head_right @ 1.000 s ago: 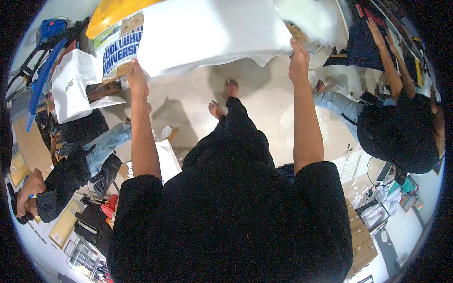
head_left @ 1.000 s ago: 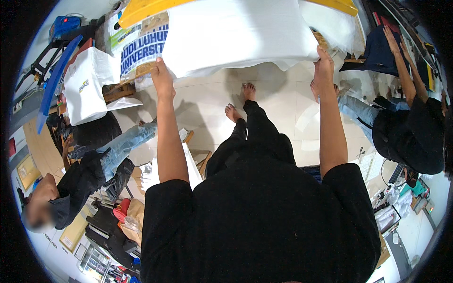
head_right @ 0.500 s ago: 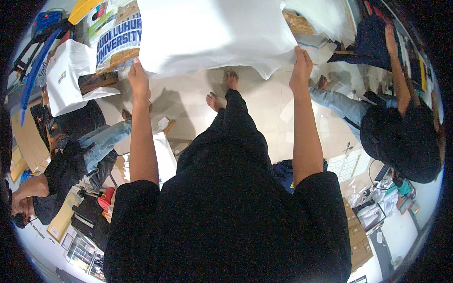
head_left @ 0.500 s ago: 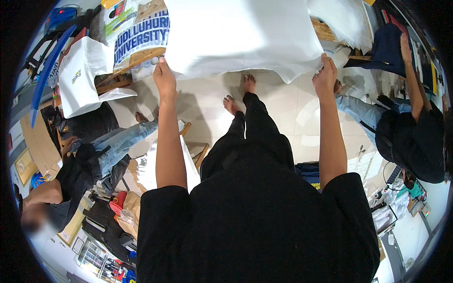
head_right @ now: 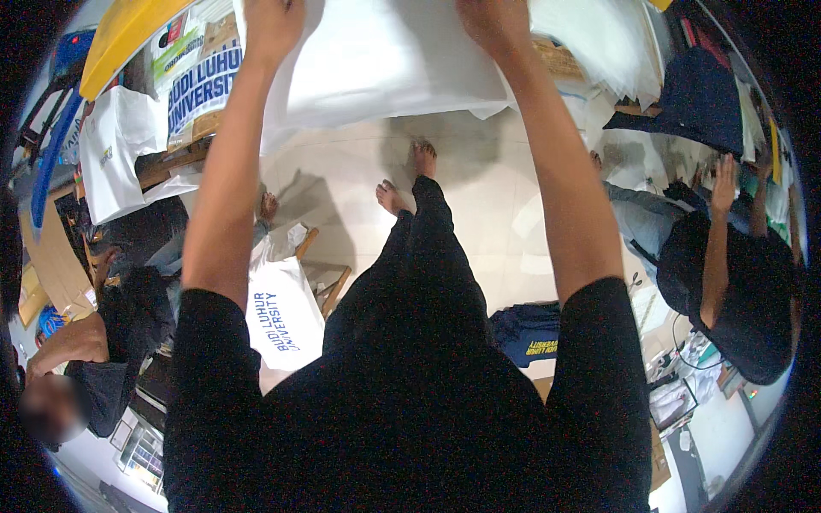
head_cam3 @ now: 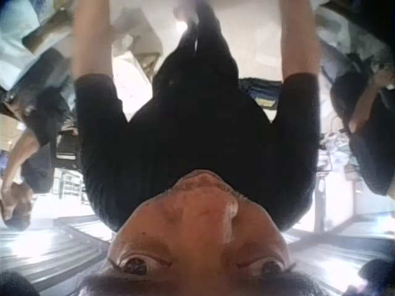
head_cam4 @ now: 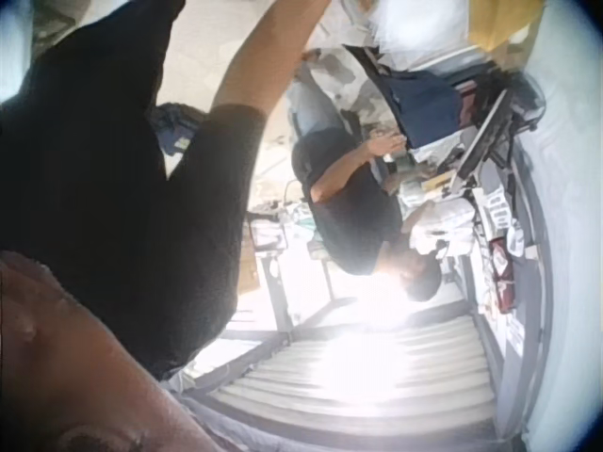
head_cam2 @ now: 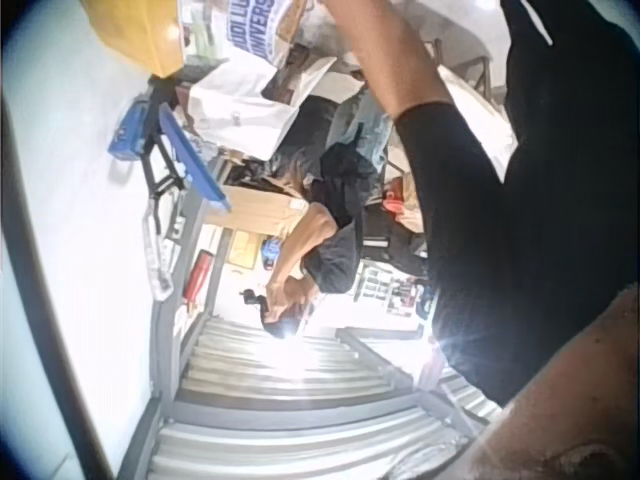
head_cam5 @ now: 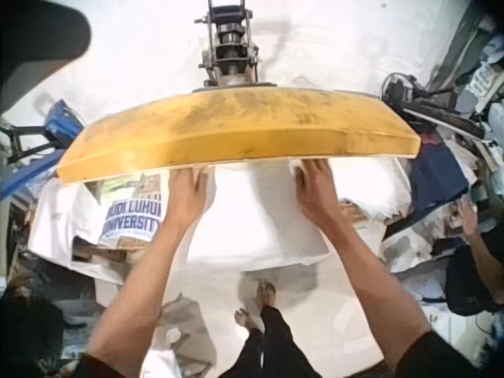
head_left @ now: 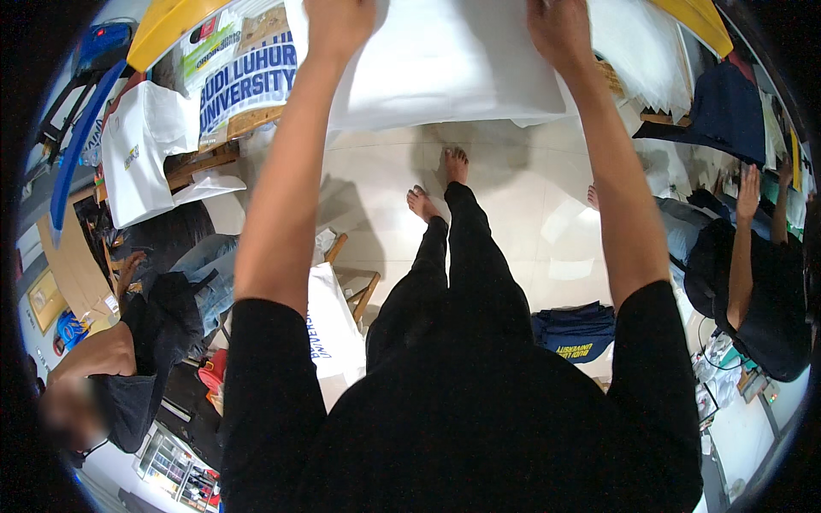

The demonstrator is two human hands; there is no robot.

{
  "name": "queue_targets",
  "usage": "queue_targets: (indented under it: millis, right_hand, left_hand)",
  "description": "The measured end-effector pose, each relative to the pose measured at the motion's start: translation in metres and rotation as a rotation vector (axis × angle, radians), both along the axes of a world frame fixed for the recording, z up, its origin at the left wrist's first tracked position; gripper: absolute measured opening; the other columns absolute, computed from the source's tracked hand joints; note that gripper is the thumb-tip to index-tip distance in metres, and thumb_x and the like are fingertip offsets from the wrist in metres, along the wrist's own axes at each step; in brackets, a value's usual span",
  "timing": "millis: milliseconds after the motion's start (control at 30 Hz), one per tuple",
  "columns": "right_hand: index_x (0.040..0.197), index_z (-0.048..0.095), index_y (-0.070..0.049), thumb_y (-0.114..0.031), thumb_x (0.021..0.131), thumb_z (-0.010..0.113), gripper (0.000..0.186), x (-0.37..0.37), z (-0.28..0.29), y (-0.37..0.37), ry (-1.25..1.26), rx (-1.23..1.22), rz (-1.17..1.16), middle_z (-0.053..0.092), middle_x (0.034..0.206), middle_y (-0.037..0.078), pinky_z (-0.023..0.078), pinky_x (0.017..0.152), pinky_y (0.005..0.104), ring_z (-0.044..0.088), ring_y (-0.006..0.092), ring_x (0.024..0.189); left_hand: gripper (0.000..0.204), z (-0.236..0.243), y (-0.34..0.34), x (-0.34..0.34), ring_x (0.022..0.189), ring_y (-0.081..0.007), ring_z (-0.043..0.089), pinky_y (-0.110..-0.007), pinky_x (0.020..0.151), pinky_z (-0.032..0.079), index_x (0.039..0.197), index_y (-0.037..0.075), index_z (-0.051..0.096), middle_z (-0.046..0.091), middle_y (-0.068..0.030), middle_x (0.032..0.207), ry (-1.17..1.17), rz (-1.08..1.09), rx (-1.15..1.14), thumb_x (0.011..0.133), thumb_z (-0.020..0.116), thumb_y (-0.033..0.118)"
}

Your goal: The person uses a heat press to transfer designs onto white t-shirts, aligning each shirt on the platen, pulling the handle down, and then moving the finished shirts to a pile.

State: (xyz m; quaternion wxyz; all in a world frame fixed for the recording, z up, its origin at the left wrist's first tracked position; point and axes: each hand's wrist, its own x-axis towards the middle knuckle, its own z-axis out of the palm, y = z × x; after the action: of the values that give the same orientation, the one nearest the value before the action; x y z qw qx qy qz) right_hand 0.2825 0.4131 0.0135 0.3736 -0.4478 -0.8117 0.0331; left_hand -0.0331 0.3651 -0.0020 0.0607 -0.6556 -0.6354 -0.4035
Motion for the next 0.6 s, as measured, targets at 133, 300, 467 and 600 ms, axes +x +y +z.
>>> queue_targets:
  millis: [133, 300, 467, 600]
  right_hand:
    - [0.130, 0.069, -0.003, -0.013, 0.104, 0.060, 0.029, -0.036, -0.003, 0.043, -0.168, -0.125, 0.037, 0.068, 0.133, 0.018, 0.047, 0.109, 0.0450, 0.061, 0.0383, 0.126]
    - [0.130, 0.069, -0.003, -0.014, 0.104, 0.060, 0.030, -0.044, -0.008, 0.057, -0.212, -0.178, 0.065, 0.068, 0.134, 0.019, 0.046, 0.109, 0.0450, 0.061, 0.0387, 0.126]
    - [0.130, 0.069, -0.003, -0.015, 0.104, 0.059, 0.030, -0.044, -0.005, 0.060, -0.216, -0.195, 0.080, 0.068, 0.134, 0.019, 0.046, 0.109, 0.0450, 0.060, 0.0391, 0.127]
    - [0.130, 0.068, -0.003, -0.016, 0.105, 0.059, 0.030, -0.045, -0.002, 0.061, -0.219, -0.198, 0.094, 0.067, 0.135, 0.020, 0.046, 0.110, 0.0450, 0.060, 0.0394, 0.127]
  left_hand:
    - [0.037, -0.012, 0.071, 0.006, 0.129, -0.0464, 0.056, -0.053, 0.110, 0.043, 0.135, 0.000, 0.062, 0.063, -0.0277, 0.136, 0.161, -0.139, -0.264, 0.102, 0.060, 0.017]
    - [0.037, -0.030, 0.094, 0.010, 0.130, -0.0460, 0.055, -0.053, 0.110, 0.043, 0.135, 0.000, 0.062, 0.063, -0.0274, 0.137, 0.218, -0.164, -0.397, 0.103, 0.059, 0.018]
    - [0.038, -0.035, 0.098, 0.012, 0.130, -0.0456, 0.055, -0.053, 0.111, 0.043, 0.136, 0.000, 0.062, 0.063, -0.0272, 0.138, 0.236, -0.182, -0.431, 0.103, 0.059, 0.020]
    - [0.038, -0.036, 0.097, 0.014, 0.131, -0.0453, 0.055, -0.052, 0.111, 0.042, 0.136, 0.000, 0.061, 0.063, -0.0269, 0.139, 0.244, -0.189, -0.443, 0.104, 0.058, 0.021]
